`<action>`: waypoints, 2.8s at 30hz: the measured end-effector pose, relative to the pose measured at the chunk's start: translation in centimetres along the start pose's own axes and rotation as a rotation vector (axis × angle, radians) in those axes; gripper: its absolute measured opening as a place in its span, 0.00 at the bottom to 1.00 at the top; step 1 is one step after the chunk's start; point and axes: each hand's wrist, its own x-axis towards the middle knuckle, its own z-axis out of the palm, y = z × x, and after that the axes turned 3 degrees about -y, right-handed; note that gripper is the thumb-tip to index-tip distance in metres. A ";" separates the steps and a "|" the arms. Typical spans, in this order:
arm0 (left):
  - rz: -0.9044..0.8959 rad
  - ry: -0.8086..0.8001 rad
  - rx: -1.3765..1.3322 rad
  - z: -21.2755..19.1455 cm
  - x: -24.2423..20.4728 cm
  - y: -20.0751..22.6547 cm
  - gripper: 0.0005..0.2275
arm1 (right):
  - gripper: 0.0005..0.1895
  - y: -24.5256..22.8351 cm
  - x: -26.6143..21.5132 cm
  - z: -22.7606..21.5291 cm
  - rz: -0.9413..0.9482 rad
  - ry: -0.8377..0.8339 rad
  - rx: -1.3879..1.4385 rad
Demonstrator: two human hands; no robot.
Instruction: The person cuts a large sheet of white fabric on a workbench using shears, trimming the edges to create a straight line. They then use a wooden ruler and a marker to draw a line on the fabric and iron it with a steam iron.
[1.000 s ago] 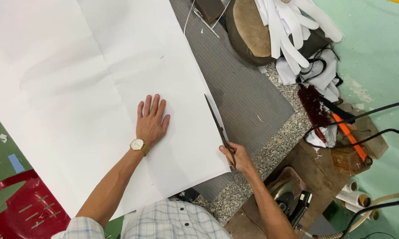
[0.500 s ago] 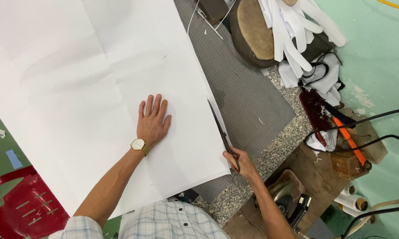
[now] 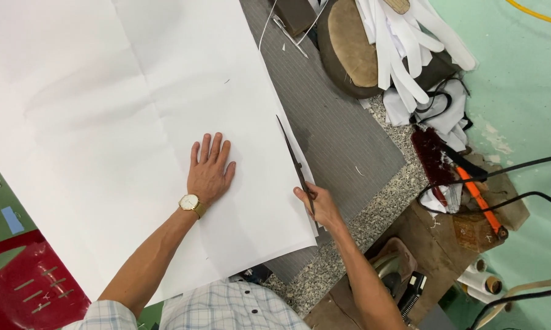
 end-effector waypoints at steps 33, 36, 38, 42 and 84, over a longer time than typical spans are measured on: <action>-0.010 -0.024 0.019 -1.8 0.3 0.3 0.24 | 0.24 -3.0 4.4 0.6 0.103 0.032 0.062; 0.002 -0.012 0.032 -1.7 0.2 0.3 0.24 | 0.19 -5.3 5.4 1.4 0.063 0.028 0.062; 0.007 -0.004 0.037 -1.3 0.5 0.1 0.24 | 0.20 -6.4 5.3 1.3 0.056 0.034 0.062; -0.004 -0.014 0.035 -1.4 0.3 0.3 0.24 | 0.18 -5.1 6.0 1.4 0.043 0.023 0.070; 0.264 -0.121 -0.070 -1.1 -13.7 18.2 0.39 | 0.17 -8.0 8.8 0.0 0.209 -0.138 0.212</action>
